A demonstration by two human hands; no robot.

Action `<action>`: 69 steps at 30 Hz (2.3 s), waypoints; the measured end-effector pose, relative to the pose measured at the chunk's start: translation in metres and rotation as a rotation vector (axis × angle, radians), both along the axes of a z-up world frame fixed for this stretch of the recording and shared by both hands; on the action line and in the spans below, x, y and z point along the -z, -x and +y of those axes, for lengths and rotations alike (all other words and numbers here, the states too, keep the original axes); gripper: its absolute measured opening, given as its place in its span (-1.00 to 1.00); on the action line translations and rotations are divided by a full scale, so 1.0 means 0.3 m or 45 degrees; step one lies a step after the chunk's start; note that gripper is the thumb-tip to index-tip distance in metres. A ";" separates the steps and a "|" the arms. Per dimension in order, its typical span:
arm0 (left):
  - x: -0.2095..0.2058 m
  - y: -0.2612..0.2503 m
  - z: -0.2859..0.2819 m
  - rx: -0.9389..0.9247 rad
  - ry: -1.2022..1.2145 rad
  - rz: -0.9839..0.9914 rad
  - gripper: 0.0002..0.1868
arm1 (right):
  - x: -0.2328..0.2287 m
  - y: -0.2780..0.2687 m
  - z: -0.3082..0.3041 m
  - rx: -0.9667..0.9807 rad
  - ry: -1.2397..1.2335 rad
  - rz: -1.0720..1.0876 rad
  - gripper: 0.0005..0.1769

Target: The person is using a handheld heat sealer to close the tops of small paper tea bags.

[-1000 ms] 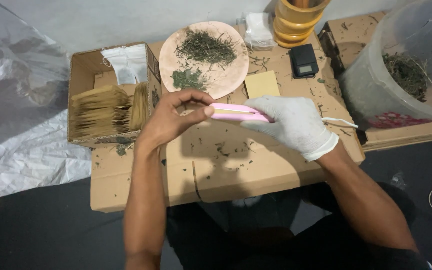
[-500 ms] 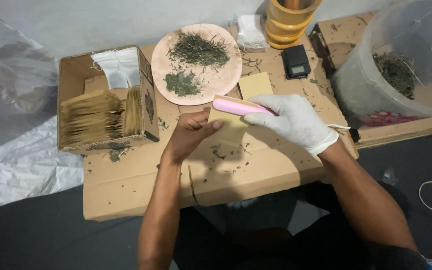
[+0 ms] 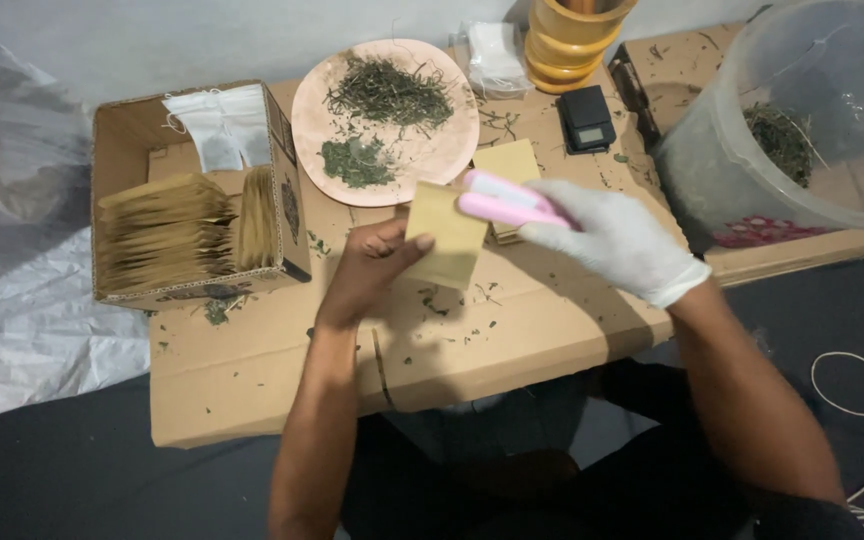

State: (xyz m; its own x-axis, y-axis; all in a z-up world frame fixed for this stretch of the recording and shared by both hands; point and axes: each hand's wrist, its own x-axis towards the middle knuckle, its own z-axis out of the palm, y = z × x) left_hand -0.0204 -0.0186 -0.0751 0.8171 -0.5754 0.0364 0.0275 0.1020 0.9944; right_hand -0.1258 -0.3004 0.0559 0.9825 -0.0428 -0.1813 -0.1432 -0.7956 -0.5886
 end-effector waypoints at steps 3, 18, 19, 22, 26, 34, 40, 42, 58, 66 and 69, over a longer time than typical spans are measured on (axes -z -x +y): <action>0.028 -0.021 0.016 -0.076 0.048 0.212 -0.55 | -0.013 0.009 -0.059 0.067 0.106 -0.068 -0.29; 0.021 -0.019 0.009 -0.290 0.155 0.235 -0.52 | 0.274 0.028 -0.287 0.308 0.510 -0.004 -0.48; 0.024 -0.021 0.010 -0.293 0.154 0.233 -0.52 | 0.300 0.026 -0.294 0.305 0.508 -0.005 -0.48; 0.028 -0.015 0.015 -0.281 0.208 0.277 -0.51 | 0.365 0.025 -0.310 0.300 0.553 -0.016 -0.35; 0.017 -0.010 0.015 -0.277 0.243 0.243 -0.50 | 0.416 0.016 -0.319 0.285 0.612 -0.121 -0.41; -0.014 0.028 0.011 -0.295 0.276 0.175 -0.51 | 0.434 -0.008 -0.302 0.217 0.723 -0.148 -0.53; -0.165 0.097 0.118 -0.431 -0.141 -0.166 -0.45 | 0.415 -0.002 -0.293 0.231 0.691 -0.128 -0.44; -0.143 0.053 0.214 -0.459 0.281 -0.230 -0.48 | 0.418 0.002 -0.302 0.229 0.700 -0.091 -0.37; -0.460 -0.080 0.481 -0.807 -1.554 -0.957 -0.45 | 0.365 0.086 0.025 -0.404 0.395 -1.001 -0.62; -0.318 -0.211 0.506 -0.726 -1.642 -0.890 -0.51 | 0.459 0.060 0.062 -0.488 0.505 -0.884 -0.75; -0.374 -0.157 0.432 -0.642 -1.720 -0.778 -0.39 | 0.445 0.066 0.077 -0.517 0.526 -0.802 -0.72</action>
